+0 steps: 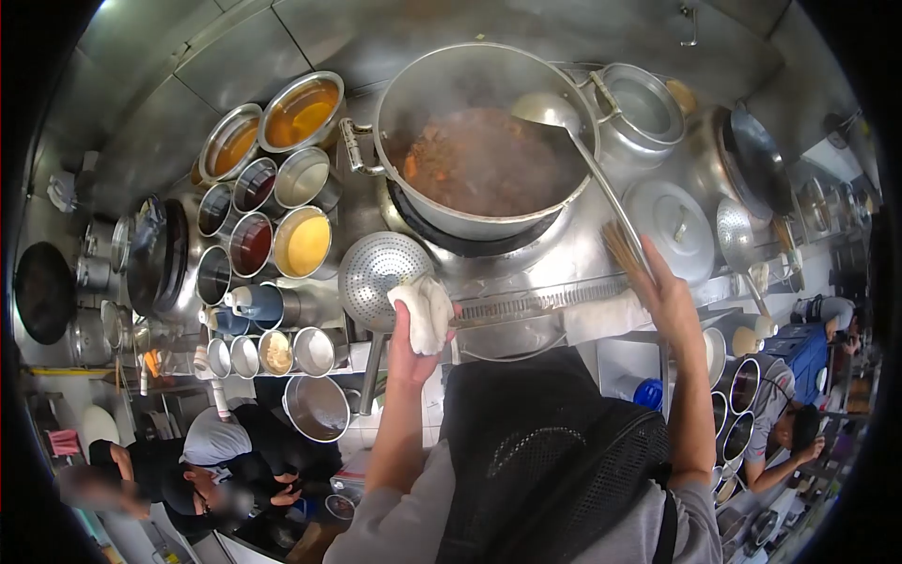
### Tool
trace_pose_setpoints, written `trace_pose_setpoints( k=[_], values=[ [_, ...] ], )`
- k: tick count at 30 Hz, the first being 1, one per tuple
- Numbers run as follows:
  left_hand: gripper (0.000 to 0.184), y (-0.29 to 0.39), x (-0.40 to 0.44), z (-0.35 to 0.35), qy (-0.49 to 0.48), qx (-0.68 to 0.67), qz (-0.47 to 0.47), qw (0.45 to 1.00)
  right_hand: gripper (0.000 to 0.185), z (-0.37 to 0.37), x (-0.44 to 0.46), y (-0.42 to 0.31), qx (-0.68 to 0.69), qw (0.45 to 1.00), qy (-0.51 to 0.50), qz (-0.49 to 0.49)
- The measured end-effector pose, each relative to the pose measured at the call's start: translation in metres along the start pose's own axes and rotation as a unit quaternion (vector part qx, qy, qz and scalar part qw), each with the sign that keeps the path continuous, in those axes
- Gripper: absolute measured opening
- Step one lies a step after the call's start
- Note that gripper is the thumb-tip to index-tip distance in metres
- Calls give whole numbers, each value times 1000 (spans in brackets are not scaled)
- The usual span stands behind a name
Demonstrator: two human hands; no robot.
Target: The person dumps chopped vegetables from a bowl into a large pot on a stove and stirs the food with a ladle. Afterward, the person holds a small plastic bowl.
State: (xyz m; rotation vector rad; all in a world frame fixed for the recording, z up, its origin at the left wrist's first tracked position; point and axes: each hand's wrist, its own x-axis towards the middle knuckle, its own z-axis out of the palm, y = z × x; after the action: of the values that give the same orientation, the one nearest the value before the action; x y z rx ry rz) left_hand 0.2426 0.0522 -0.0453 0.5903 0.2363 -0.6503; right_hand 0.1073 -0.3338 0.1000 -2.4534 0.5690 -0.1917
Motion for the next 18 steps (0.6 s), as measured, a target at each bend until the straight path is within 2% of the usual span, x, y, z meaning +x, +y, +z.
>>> trace_pose_setpoints(
  k=[2,4,6,8,9,10,12,14,15,18],
  values=[
    [68,1,10,8,-5,-1,0,1000,61,-12,0,-6,-25,999,-21,-14],
    [67,2,21,22,45,32,49,997,63,-28,-1,-7,-20,999,-38,-28],
    [65,6,29,37,37,28,61,997,64,-46,3,-9,-16,997,-57,-39],
    [63,11,37,61,110,43,148,982,64,-64,5,-15,-78,992,-66,-68],
    [62,15,39,73,124,55,162,978,62,-77,9,-27,-79,993,-89,-5],
    [62,15,47,75,125,52,156,978,61,-92,13,-49,-126,986,-107,18],
    [73,17,64,79,128,84,186,971,61,-113,21,-53,-181,977,-98,-57],
    [79,16,74,89,112,97,186,971,61,-133,28,-82,-263,956,-117,-50],
    [80,14,80,90,130,128,189,965,61,-141,35,-98,-285,947,-145,-18],
    [89,11,91,103,140,204,211,946,58,-158,52,-136,-345,919,-172,-87]
  ],
)
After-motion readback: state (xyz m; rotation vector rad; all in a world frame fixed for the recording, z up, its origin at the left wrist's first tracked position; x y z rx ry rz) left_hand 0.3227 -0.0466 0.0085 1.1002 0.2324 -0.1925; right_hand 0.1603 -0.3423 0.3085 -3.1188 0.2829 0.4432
